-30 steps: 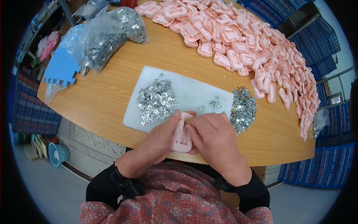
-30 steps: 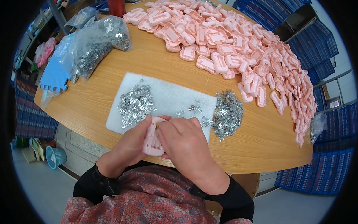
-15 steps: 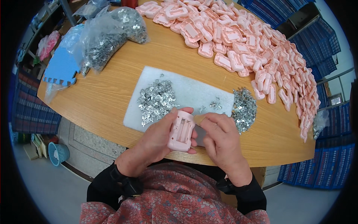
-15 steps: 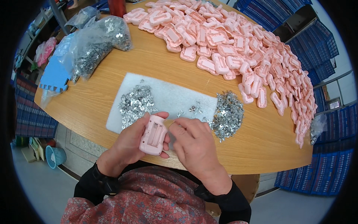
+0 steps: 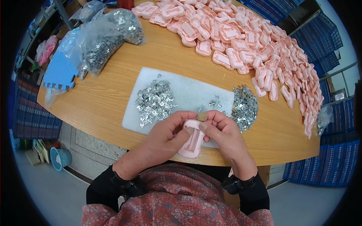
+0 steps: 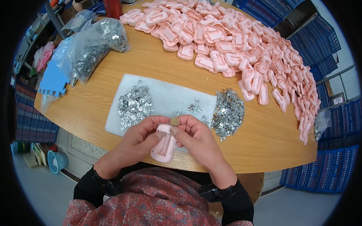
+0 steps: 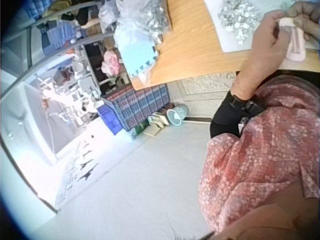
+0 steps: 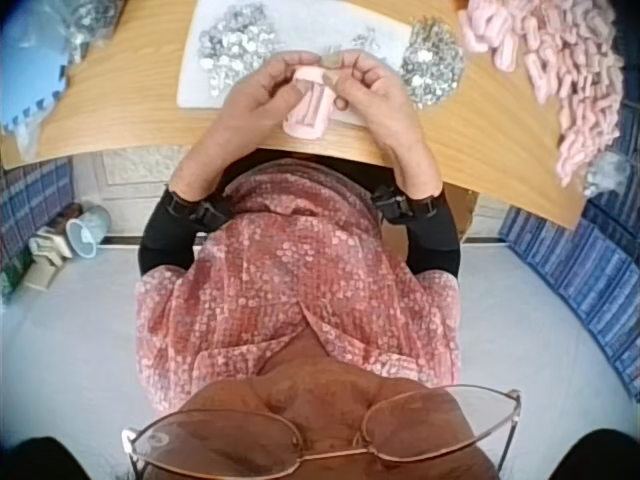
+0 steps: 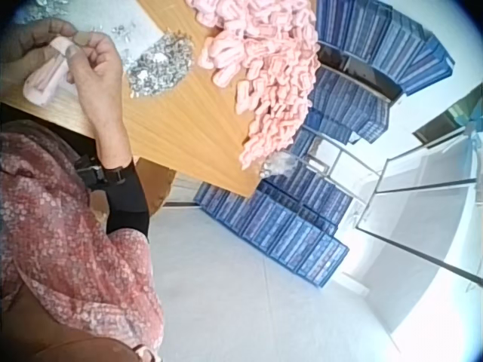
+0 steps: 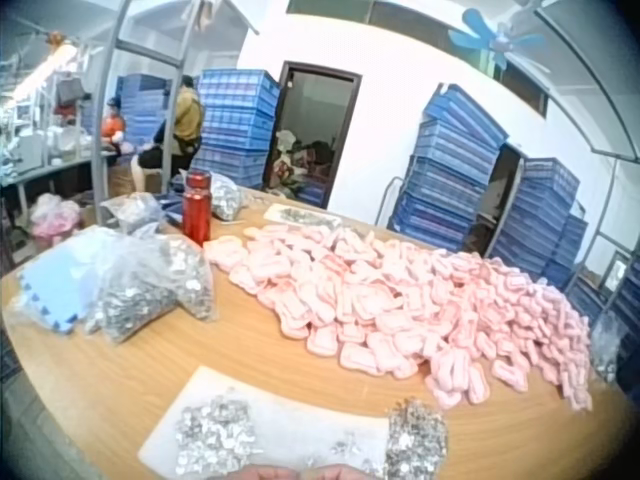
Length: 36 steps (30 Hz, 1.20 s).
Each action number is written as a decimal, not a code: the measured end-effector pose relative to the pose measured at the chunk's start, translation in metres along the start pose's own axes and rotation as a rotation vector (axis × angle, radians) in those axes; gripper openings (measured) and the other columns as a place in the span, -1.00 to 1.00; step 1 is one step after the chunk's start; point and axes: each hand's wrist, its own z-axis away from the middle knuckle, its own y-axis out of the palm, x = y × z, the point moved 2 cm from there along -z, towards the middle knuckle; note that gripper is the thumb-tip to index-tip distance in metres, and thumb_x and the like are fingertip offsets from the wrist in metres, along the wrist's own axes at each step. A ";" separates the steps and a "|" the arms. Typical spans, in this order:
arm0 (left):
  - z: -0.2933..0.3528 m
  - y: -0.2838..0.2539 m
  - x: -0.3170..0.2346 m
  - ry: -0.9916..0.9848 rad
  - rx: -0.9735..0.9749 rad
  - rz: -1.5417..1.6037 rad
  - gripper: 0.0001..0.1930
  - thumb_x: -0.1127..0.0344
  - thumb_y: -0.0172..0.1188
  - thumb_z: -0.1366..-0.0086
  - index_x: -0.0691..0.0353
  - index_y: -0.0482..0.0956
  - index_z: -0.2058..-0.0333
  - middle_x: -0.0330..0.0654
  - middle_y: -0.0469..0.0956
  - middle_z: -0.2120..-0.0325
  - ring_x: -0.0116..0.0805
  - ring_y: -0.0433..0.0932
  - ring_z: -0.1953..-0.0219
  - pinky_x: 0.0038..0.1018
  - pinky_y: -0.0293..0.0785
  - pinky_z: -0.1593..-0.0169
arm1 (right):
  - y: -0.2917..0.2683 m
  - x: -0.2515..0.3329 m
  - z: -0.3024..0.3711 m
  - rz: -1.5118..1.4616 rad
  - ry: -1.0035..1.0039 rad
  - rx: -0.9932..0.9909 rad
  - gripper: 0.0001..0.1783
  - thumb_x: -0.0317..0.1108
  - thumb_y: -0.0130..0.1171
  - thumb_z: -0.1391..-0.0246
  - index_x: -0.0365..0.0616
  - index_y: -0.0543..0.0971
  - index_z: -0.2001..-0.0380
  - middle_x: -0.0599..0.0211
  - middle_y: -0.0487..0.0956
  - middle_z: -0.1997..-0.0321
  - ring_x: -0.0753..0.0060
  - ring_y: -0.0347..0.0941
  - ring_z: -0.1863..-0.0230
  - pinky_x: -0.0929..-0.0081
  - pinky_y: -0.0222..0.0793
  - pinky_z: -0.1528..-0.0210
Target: The person sits at a table and repeatedly assembles small pink plastic cases by inserting metal screws into them using a screwdriver. They pick up a case, insert screws into the designated holes, and place the finished unit into a growing pile on the table.
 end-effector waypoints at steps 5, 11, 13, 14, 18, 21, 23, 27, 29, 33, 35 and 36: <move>-0.002 0.003 -0.021 0.091 -0.059 -0.323 -0.63 0.43 0.15 -0.33 0.35 0.42 -0.09 -0.13 0.59 0.23 -0.48 0.57 0.28 -0.49 0.54 0.23 | 0.002 -0.001 0.002 0.027 0.004 0.002 -0.81 -0.40 0.17 -0.28 -0.19 0.48 0.09 0.56 0.52 0.35 0.81 0.38 0.37 0.78 0.32 0.31; -0.004 0.006 -0.011 0.128 -0.079 -0.316 -0.69 0.38 0.07 -0.34 0.34 0.46 -0.03 -0.17 0.56 0.29 -0.42 0.52 0.37 -0.45 0.48 0.30 | 0.012 0.005 0.006 0.004 -0.080 -0.069 -0.77 -0.42 0.14 -0.30 -0.23 0.44 0.02 0.52 0.53 0.36 0.77 0.42 0.35 0.75 0.37 0.28; -0.007 -0.001 -0.005 -0.083 0.009 0.024 -0.69 0.31 0.06 -0.38 0.31 0.45 -0.03 -0.21 0.53 0.34 -0.41 0.45 0.44 -0.47 0.41 0.36 | 0.010 0.007 0.006 -0.015 -0.125 -0.090 -0.73 -0.43 0.14 -0.29 -0.25 0.43 -0.01 0.53 0.52 0.37 0.77 0.41 0.36 0.75 0.37 0.28; -0.007 -0.003 0.002 -0.145 0.072 0.286 -0.69 0.28 0.04 -0.41 0.32 0.43 -0.03 -0.21 0.49 0.33 -0.44 0.42 0.44 -0.50 0.38 0.37 | 0.009 0.007 0.006 -0.003 -0.151 -0.099 -0.72 -0.44 0.14 -0.29 -0.26 0.44 -0.02 0.54 0.51 0.38 0.78 0.39 0.37 0.75 0.36 0.29; -0.002 -0.008 0.012 -0.273 0.230 0.911 -0.67 0.18 0.02 -0.46 0.29 0.39 -0.04 -0.26 0.41 0.35 -0.52 0.31 0.47 -0.59 0.24 0.43 | 0.009 0.007 0.005 0.129 -0.190 -0.042 -0.68 -0.47 0.22 -0.22 -0.25 0.48 -0.03 0.58 0.46 0.39 0.79 0.33 0.41 0.76 0.29 0.33; -0.002 -0.006 0.011 -0.263 0.332 0.945 -0.68 0.18 0.02 -0.45 0.28 0.40 -0.03 -0.26 0.41 0.37 -0.54 0.29 0.49 -0.62 0.19 0.46 | 0.013 0.009 0.002 0.215 -0.233 0.000 -0.78 -0.49 0.30 -0.14 -0.22 0.57 0.14 0.63 0.42 0.45 0.81 0.29 0.44 0.75 0.25 0.38; -0.002 -0.003 0.010 -0.289 0.371 0.937 -0.69 0.19 0.01 -0.45 0.28 0.40 -0.01 -0.24 0.42 0.37 -0.53 0.29 0.50 -0.63 0.18 0.47 | 0.009 0.008 0.000 0.316 -0.240 -0.002 -0.83 -0.49 0.34 -0.10 -0.22 0.60 0.23 0.63 0.43 0.49 0.83 0.29 0.45 0.75 0.25 0.40; 0.000 0.000 0.010 -0.391 0.311 0.920 -0.68 0.18 -0.02 -0.44 0.31 0.41 0.01 -0.12 0.46 0.35 -0.48 0.28 0.55 -0.58 0.16 0.51 | 0.006 0.011 0.001 0.321 -0.224 -0.003 -0.88 -0.45 0.37 -0.09 -0.24 0.61 0.35 0.62 0.46 0.53 0.84 0.28 0.47 0.74 0.25 0.43; -0.001 0.000 0.012 -0.402 0.321 0.937 -0.67 0.16 -0.03 -0.45 0.31 0.41 0.01 -0.08 0.48 0.33 -0.46 0.28 0.56 -0.57 0.15 0.52 | 0.003 0.006 0.002 0.262 -0.171 0.002 -0.87 -0.43 0.35 -0.11 -0.24 0.61 0.34 0.61 0.48 0.51 0.84 0.29 0.47 0.74 0.26 0.42; -0.001 0.000 0.017 -0.377 0.399 1.067 -0.64 0.11 -0.09 -0.48 0.30 0.41 -0.01 -0.07 0.51 0.28 -0.46 0.29 0.52 -0.60 0.12 0.52 | -0.003 0.001 0.005 0.220 -0.176 -0.045 -0.87 -0.40 0.32 -0.16 -0.24 0.63 0.30 0.60 0.51 0.48 0.83 0.31 0.44 0.76 0.26 0.39; 0.000 0.000 0.018 -0.373 0.400 1.114 -0.61 0.08 -0.12 -0.48 0.30 0.41 -0.01 -0.05 0.51 0.28 -0.45 0.30 0.53 -0.59 0.12 0.52 | -0.002 -0.001 0.004 0.145 -0.189 -0.065 -0.84 -0.38 0.32 -0.16 -0.24 0.64 0.27 0.58 0.50 0.46 0.80 0.30 0.43 0.74 0.27 0.38; -0.001 0.001 0.018 -0.375 0.392 1.121 -0.60 0.07 -0.13 -0.49 0.29 0.42 -0.02 -0.04 0.51 0.29 -0.44 0.30 0.53 -0.58 0.12 0.53 | -0.001 -0.002 0.004 0.109 -0.193 -0.076 -0.83 -0.37 0.32 -0.16 -0.25 0.65 0.25 0.57 0.49 0.46 0.79 0.30 0.42 0.73 0.27 0.37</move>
